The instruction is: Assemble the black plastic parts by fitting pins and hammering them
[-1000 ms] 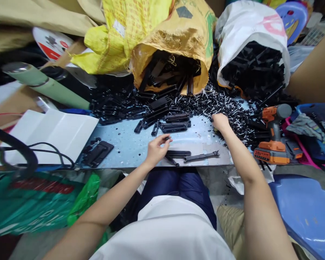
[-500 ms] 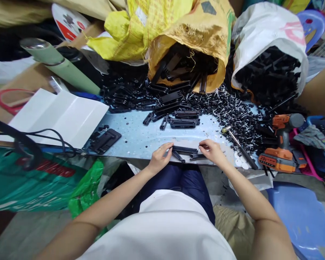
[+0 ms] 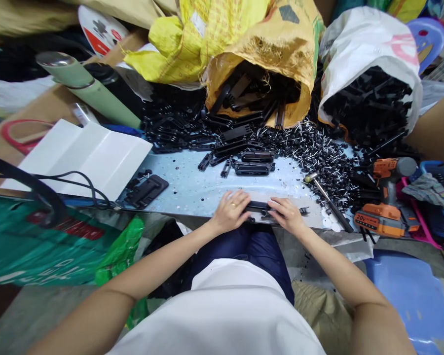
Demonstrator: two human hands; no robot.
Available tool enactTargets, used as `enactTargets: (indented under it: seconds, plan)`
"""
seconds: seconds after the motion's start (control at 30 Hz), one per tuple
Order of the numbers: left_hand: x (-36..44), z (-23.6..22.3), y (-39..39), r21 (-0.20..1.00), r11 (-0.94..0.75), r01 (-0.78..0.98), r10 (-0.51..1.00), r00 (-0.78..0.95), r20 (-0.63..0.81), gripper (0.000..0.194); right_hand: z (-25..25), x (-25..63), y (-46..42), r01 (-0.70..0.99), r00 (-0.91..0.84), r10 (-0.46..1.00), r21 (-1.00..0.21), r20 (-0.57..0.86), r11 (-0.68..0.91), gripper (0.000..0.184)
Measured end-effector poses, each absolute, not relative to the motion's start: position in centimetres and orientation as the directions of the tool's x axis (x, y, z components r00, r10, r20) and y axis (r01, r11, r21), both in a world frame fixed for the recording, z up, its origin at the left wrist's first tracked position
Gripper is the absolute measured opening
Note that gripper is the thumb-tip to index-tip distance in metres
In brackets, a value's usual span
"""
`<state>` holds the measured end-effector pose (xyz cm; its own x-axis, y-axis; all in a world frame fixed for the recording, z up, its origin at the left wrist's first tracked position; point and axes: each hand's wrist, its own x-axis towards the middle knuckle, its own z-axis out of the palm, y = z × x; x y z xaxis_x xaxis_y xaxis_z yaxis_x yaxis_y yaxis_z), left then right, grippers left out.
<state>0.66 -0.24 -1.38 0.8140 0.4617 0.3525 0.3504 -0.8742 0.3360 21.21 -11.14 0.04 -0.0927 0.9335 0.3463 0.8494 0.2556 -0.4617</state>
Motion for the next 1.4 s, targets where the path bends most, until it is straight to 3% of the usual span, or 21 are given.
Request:
enactTargets:
  seconds: [0.1,0.2,0.43,0.63,0.73,0.83,0.93,1.0,1.07,1.17,1.27,1.4]
  plan:
    - [3.4,-0.2,-0.8,0.335,-0.901,0.275,0.345,0.923,0.171,0.054,-1.4,21.6,-11.9,0.870,-0.112,0.904,-0.398,0.413,0.290,0.034]
    - [5.1,0.2,-1.3,0.346,-0.878,0.331,0.369,0.928,0.049,0.050,-2.4,22.0,-12.3,0.915,-0.126,0.912,-0.309,0.390,0.259,0.038]
    - [4.6,0.3,-1.4,0.285,-0.904,0.319,0.345,0.938,0.042,0.046,-0.8,24.8,-10.6,0.877,-0.437,0.889,-0.154,0.134,0.455,0.043]
    - [4.3,0.5,-0.3,0.096,-0.948,0.303,0.307,0.951,0.032,0.051,0.9,25.4,-10.6,0.974,-0.201,0.978,0.095,-0.060,0.206,0.061]
    - [4.1,0.6,1.0,0.130,-0.965,0.226,0.235,0.970,0.056,0.048,1.3,25.0,-10.8,0.974,-0.208,0.970,0.068,-0.128,0.218,0.063]
    - [3.9,0.5,2.2,0.261,-0.950,0.170,0.191,0.980,0.056,0.036,1.9,24.6,-10.9,0.964,-0.267,0.939,-0.071,-0.217,0.258,0.065]
    - [3.8,0.7,2.4,0.351,-0.910,0.219,0.234,0.972,0.000,0.039,3.1,23.7,-10.7,0.945,-0.312,0.899,-0.199,-0.307,0.261,0.061]
    - [4.0,1.0,2.1,0.312,-0.869,0.384,0.379,0.922,-0.077,0.043,4.1,22.6,-10.4,0.968,-0.245,0.890,-0.155,-0.385,0.199,0.058]
    - [4.3,1.6,1.7,0.240,-0.798,0.553,0.535,0.833,-0.143,0.049,4.9,21.2,-9.8,0.995,-0.095,0.896,-0.022,-0.434,0.095,0.057]
    - [4.7,2.6,1.2,0.192,-0.736,0.650,0.627,0.760,-0.170,0.053,5.4,19.6,-8.9,0.993,0.022,0.939,0.117,-0.344,0.019,0.057]
    - [4.8,3.6,0.9,0.187,-0.728,0.660,0.638,0.751,-0.168,0.053,5.2,19.0,-8.0,0.980,-0.147,0.971,0.108,-0.188,0.169,0.055]
    - [4.7,4.2,0.7,0.195,-0.728,0.657,0.634,0.754,-0.171,0.054,4.6,19.7,-7.3,0.930,-0.354,0.928,0.064,-0.115,0.363,0.040]
